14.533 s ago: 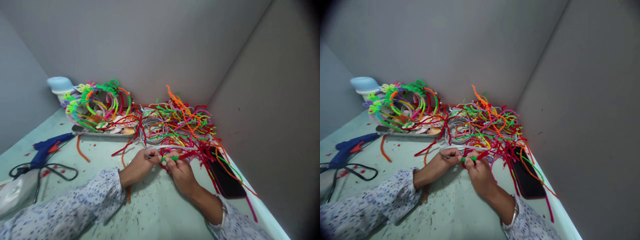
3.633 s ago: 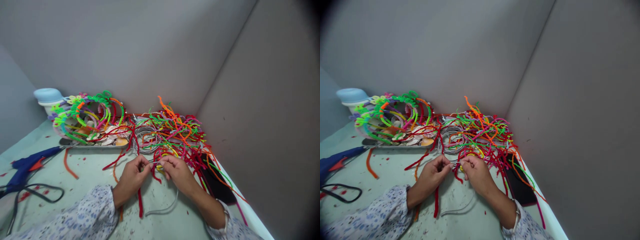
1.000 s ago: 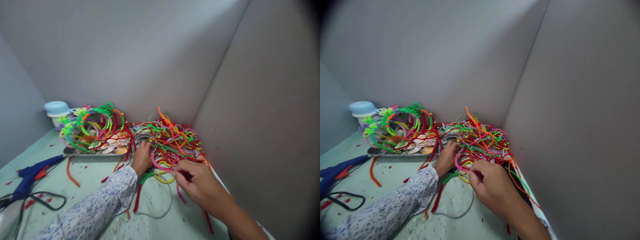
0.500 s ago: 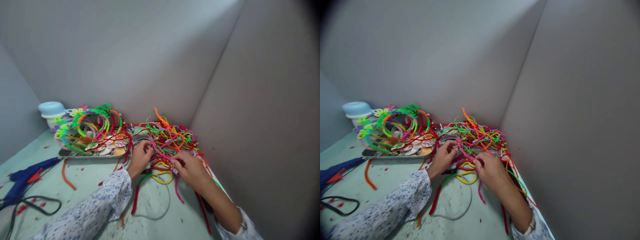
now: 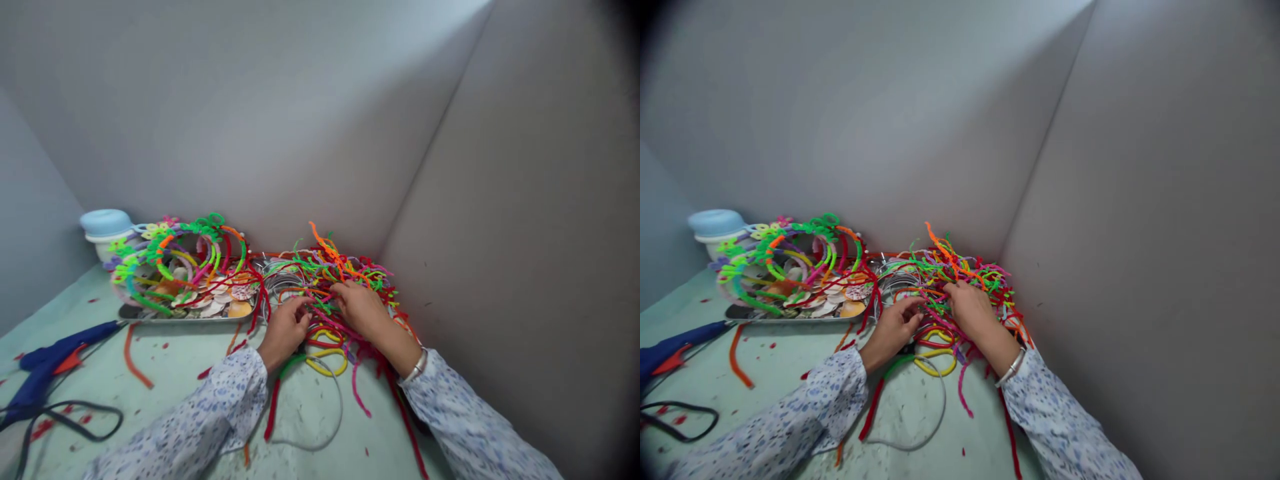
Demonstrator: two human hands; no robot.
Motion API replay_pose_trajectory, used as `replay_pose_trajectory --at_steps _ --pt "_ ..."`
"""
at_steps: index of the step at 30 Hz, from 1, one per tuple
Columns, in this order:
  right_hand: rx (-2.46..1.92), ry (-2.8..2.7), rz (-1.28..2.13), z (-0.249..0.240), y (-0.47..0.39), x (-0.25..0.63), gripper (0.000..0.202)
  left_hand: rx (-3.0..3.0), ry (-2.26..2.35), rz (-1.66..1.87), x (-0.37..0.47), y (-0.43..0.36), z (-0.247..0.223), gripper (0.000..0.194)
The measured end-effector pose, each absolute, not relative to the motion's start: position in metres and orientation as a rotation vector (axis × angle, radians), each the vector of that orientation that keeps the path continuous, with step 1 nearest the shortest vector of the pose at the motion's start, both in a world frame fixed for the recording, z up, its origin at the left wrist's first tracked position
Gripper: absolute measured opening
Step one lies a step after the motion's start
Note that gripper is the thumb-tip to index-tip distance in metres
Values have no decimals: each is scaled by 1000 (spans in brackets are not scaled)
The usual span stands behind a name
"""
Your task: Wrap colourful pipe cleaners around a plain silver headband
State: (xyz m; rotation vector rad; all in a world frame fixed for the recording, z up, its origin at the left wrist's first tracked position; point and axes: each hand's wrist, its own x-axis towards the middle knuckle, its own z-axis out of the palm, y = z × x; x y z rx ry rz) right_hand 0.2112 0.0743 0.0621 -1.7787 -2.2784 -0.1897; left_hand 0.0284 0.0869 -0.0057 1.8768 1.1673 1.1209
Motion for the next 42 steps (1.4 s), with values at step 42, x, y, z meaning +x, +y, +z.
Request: replay_pose_trajectory --at_steps 42 --pt "-807 -975 159 184 111 274 5 1487 1080 1466 -12 64 133 23"
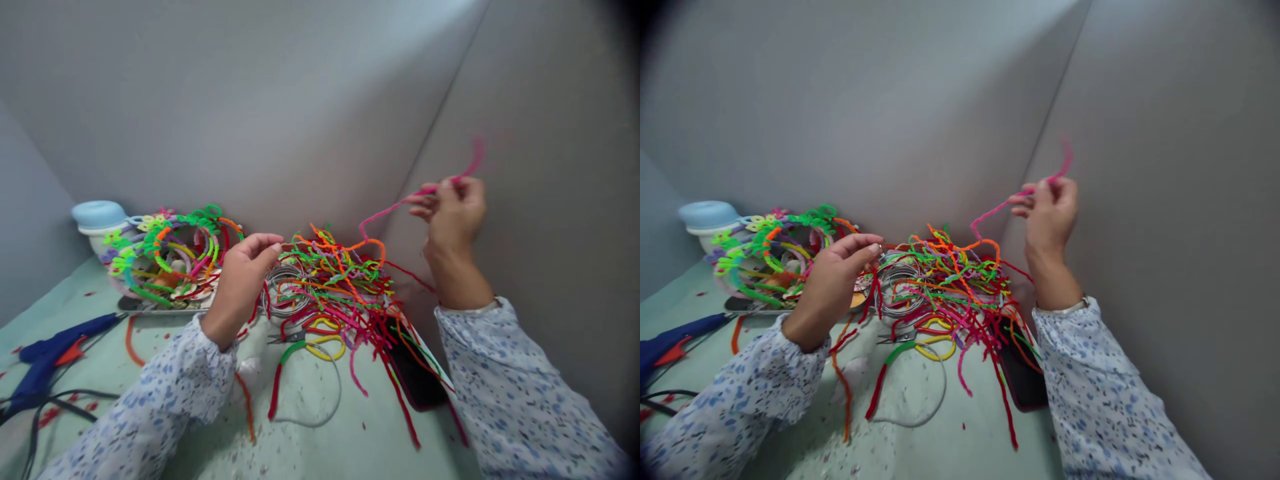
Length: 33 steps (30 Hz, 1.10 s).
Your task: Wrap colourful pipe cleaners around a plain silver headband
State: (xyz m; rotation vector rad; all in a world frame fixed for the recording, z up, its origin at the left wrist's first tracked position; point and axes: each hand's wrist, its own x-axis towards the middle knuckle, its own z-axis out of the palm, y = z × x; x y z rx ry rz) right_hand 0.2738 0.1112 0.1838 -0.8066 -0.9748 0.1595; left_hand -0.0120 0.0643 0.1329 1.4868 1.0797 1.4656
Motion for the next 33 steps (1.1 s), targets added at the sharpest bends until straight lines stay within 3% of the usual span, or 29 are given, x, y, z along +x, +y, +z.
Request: replay_pose_trajectory --at_steps 2,10,15,18,23,28,33 --pt "-953 -1070 271 185 115 274 4 1489 1083 1444 -12 63 134 22" --pt "-736 -947 -43 199 122 294 13 1435 1046 1541 -19 71 133 21" --pt "-841 -1072 60 208 121 294 14 1431 1049 1590 -23 72 137 21" --pt "-685 -920 -108 215 116 294 15 1424 1054 1570 -20 68 137 20" --pt "-702 -931 184 211 97 282 10 1474 1050 1454 -13 63 134 21" --pt "-771 -987 466 172 64 243 9 1387 911 1381 -5 64 126 32" --pt "-913 -987 763 106 43 201 15 1345 769 849 10 54 101 38"
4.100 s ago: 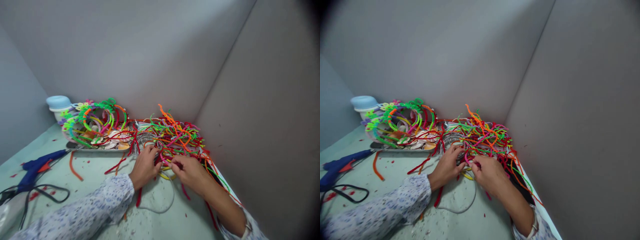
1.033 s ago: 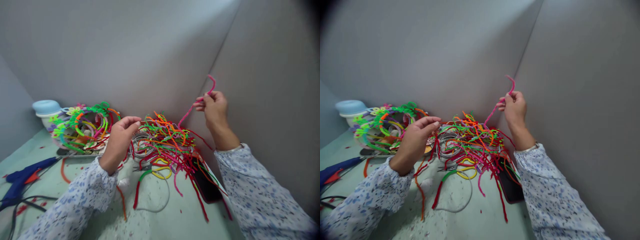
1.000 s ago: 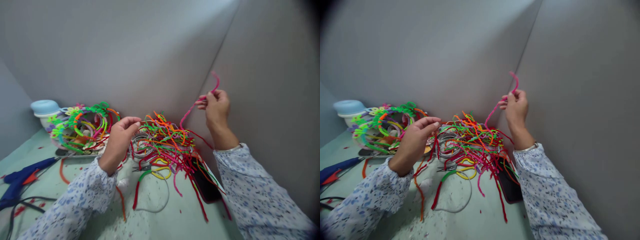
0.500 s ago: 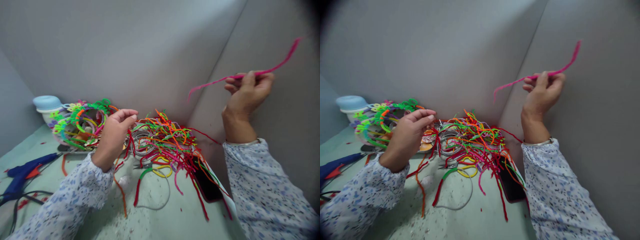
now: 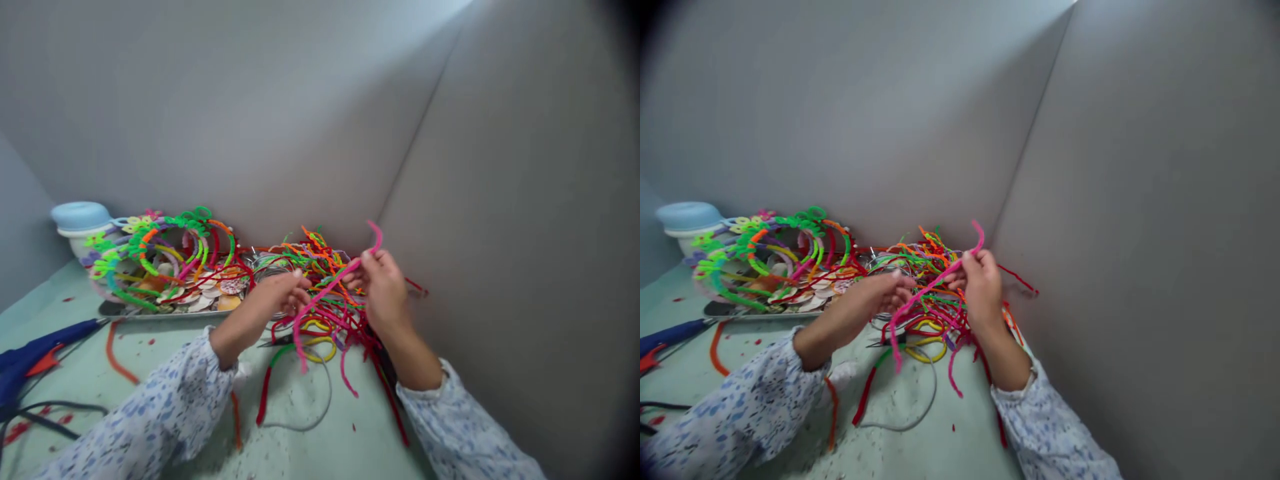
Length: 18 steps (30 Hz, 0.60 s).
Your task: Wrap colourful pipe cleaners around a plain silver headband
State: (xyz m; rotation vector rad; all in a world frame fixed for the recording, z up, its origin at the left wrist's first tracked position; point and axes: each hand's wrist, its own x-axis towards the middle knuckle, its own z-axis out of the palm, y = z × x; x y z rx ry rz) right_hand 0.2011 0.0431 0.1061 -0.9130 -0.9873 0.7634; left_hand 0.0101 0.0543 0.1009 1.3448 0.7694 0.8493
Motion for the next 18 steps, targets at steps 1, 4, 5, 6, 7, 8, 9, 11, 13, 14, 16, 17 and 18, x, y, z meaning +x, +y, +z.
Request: replay_pose_trajectory --at_steps 1,4,5,6,7,8,9,11,13,14,16,17,18 --pt "-932 -978 802 93 41 194 15 1345 745 765 12 51 94 35" --pt "-996 -897 909 60 36 176 19 1324 816 693 10 39 75 29" --pt "-997 -870 947 51 34 170 21 1324 842 668 8 35 70 28" --pt "-981 -852 968 44 31 164 21 1309 863 661 5 32 65 29" --pt "-972 -859 998 38 28 158 22 1285 870 673 2 28 60 29" --pt "-967 -873 1029 32 24 153 22 1244 889 683 -2 24 56 29" --pt "-969 -898 1067 28 19 147 23 1209 894 703 -4 20 52 28" --pt "-974 -971 1109 20 8 138 24 1133 896 746 -9 12 45 25" --pt "-967 -1056 1119 13 -2 131 22 1090 880 736 -11 4 39 25" --pt "-982 -1091 1099 10 -6 129 22 1073 868 716 -11 0 36 27" --pt "-1021 -1129 1091 2 -12 128 24 1038 848 680 -12 -9 33 28" --pt "-1038 -1131 1089 -1 -14 128 25 1012 832 668 -13 -12 31 27" --pt "-1049 -1123 1089 -4 -15 129 26 983 818 659 -14 -16 30 25"
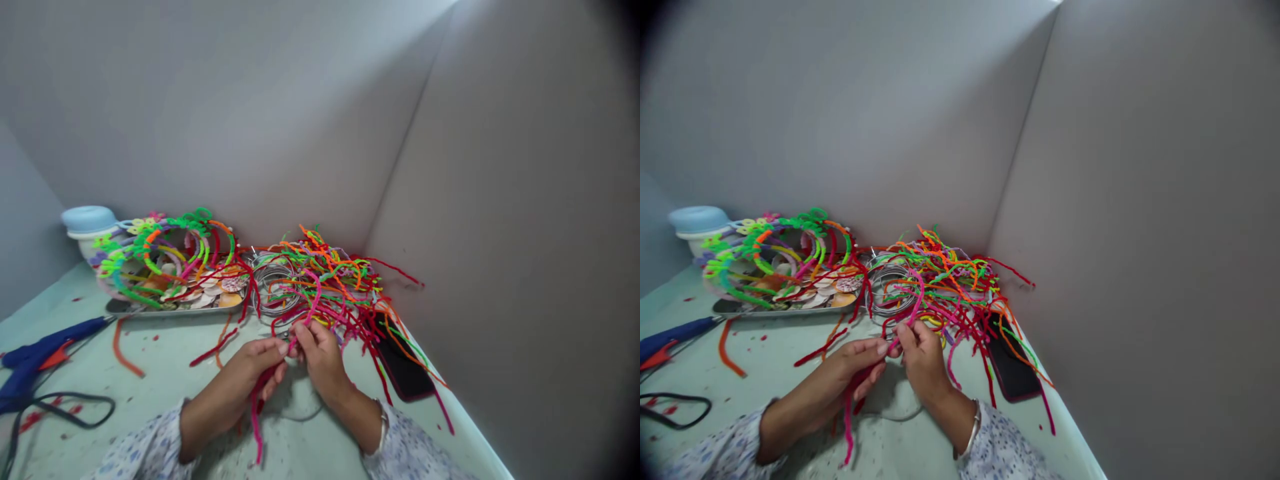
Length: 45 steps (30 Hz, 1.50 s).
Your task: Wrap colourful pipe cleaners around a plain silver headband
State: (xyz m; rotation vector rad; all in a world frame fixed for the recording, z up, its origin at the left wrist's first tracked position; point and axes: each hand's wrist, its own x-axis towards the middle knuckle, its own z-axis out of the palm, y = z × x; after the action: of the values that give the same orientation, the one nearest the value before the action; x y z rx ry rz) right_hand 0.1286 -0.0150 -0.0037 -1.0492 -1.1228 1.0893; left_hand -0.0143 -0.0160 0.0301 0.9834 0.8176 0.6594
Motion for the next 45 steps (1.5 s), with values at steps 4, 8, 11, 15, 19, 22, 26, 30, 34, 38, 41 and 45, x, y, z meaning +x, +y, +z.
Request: replay_pose_trajectory --at_steps 4,8,11,15,19,22,26,30,34,38,41,45 --pt "-1047 -1049 1089 -8 -15 132 29 923 808 673 -23 -25 23 18" --pt "-1018 -977 1093 -5 -14 132 32 875 800 727 -33 -27 13 16" --pt "-1009 -947 1084 -5 -13 133 32 859 780 759 -36 -26 7 19" --pt "-1009 -877 1032 -5 -8 137 32 874 749 761 -37 -23 4 19" --pt "-998 -784 1019 -5 -3 144 32 879 753 754 -38 -23 4 17" --pt "-1007 -768 991 -7 0 148 32 875 774 738 -39 -23 5 18" --pt "-1001 -771 952 -9 2 152 32 904 768 716 -38 -23 5 19" --pt "-954 -788 941 -8 5 156 30 939 742 655 -39 -22 2 21" --pt "-911 -763 983 -5 8 158 28 963 730 609 -40 -21 0 22" --pt "-906 -725 1039 -2 9 158 27 956 734 633 -39 -21 0 22" --pt "-944 -731 1020 1 11 162 28 936 725 632 -39 -22 0 20" --pt "-949 -718 974 5 12 166 27 908 741 638 -39 -22 -1 18"
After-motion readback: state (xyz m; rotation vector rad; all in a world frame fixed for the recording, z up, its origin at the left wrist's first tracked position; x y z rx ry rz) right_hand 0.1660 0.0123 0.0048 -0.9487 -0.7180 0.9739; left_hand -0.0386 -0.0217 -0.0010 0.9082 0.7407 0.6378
